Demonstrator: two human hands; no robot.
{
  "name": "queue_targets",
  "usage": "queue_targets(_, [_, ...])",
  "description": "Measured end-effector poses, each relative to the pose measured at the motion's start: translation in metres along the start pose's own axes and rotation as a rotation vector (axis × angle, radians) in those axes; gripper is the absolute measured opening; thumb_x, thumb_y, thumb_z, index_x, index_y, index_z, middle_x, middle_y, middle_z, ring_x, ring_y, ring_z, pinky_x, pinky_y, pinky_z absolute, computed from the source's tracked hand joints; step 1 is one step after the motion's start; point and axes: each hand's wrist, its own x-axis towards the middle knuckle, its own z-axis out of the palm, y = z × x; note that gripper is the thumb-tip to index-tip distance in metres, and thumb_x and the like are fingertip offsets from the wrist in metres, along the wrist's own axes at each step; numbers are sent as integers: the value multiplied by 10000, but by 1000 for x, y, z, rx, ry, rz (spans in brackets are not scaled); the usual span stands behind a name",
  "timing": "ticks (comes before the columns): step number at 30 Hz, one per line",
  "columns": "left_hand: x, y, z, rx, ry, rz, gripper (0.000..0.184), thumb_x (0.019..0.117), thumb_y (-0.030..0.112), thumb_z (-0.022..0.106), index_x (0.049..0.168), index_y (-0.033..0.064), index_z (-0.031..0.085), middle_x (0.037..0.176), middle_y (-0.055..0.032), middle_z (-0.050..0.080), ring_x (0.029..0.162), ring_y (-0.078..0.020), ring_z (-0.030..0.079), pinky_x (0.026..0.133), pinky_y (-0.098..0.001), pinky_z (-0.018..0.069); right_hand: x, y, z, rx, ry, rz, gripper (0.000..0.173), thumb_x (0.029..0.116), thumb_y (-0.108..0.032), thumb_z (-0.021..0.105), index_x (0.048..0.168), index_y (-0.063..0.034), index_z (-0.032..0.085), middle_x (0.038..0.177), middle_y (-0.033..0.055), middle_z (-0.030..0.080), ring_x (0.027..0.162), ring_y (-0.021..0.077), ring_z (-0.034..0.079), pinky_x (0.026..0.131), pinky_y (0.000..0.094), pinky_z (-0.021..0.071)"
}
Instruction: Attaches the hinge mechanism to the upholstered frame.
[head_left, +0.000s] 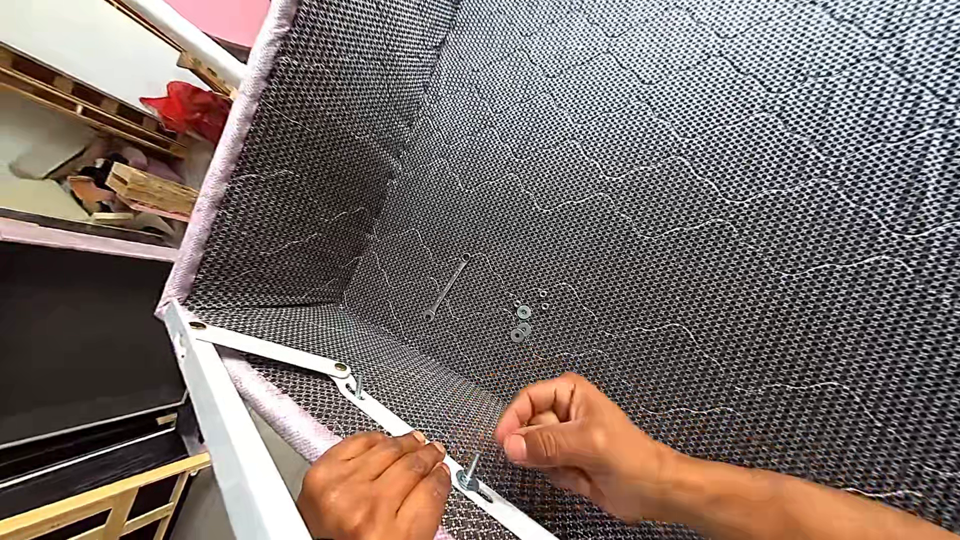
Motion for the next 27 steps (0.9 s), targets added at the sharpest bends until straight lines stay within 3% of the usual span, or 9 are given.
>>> queue_targets(1, [-1, 0, 1, 0, 4, 0, 237, 1013, 147, 547, 886, 209, 738, 976, 36, 799, 946, -111, 751, 798, -277, 581, 2, 2, -3, -108, 2, -98, 175, 926, -180, 749, 1090, -120, 751, 608, -75, 575, 483, -22, 486, 449, 167, 420])
queue_targets(3, [-1, 1, 1, -8, 11, 0, 238, 1010, 141, 549, 883, 203, 740, 974, 30, 800, 946, -115, 752, 798, -280, 583, 10, 4, -7, -482, -169, -302, 325, 1007, -221, 662, 1293, -66, 663, 976, 19, 709, 760, 66, 654, 672, 242, 570])
queue_targets(5, [0, 0, 1, -13, 15, 3, 240, 1010, 135, 550, 885, 200, 745, 966, 27, 800, 941, -114, 752, 793, -275, 580, 17, 7, -1, -790, -304, -520, 213, 1045, -144, 568, 1182, -22, 676, 1070, 98, 702, 950, 154, 690, 836, 299, 588])
queue_targets(7, [0, 0, 1, -9, 14, 0, 235, 1009, 134, 551, 886, 202, 740, 967, 32, 800, 942, -111, 752, 797, -272, 580, 22, 8, 2, -1015, -359, -644, 136, 1031, -78, 543, 1080, -50, 667, 996, 99, 681, 921, 195, 685, 804, 308, 581])
queue_targets(11, [0, 0, -1, -21, 2, 3, 241, 1003, 118, 545, 880, 196, 736, 971, 30, 798, 956, -119, 750, 808, -282, 583, 28, 0, 4, -1271, -410, -703, 153, 1051, -112, 502, 1061, -71, 650, 948, 96, 658, 887, 240, 673, 716, 337, 571])
queue_targets(14, [1, 1, -1, -22, -4, 2, 247, 1005, 107, 542, 868, 189, 731, 967, 30, 798, 950, -116, 750, 810, -280, 584, 32, -5, 4, -1377, -470, -738, 148, 1050, -117, 475, 1065, -92, 620, 952, 96, 625, 897, 269, 643, 710, 370, 547])
queue_targets(19, [1, 1, 0, -7, 29, 1, 260, 999, 103, 550, 812, 180, 714, 940, 28, 798, 927, -114, 752, 793, -279, 582, 42, -5, 6, -1326, -532, -741, 149, 1041, -134, 478, 983, -95, 610, 880, 91, 591, 829, 264, 629, 638, 371, 520])
queue_targets(23, [0, -2, 0, -22, 14, 10, 255, 1013, 122, 540, 866, 196, 735, 965, 34, 798, 949, -108, 747, 809, -271, 575, 47, -2, 2, -1240, -552, -707, 205, 1070, -215, 495, 955, -93, 613, 876, 98, 592, 824, 265, 636, 631, 379, 522])
queue_targets(27, [-3, -2, 0, -38, 2, 4, 236, 1017, 133, 554, 883, 191, 739, 978, 25, 799, 959, -116, 748, 822, -276, 576, 49, 19, 7, -1050, -444, -642, 359, 1078, -245, 434, 796, -79, 583, 704, 77, 560, 648, 220, 602, 546, 376, 474])
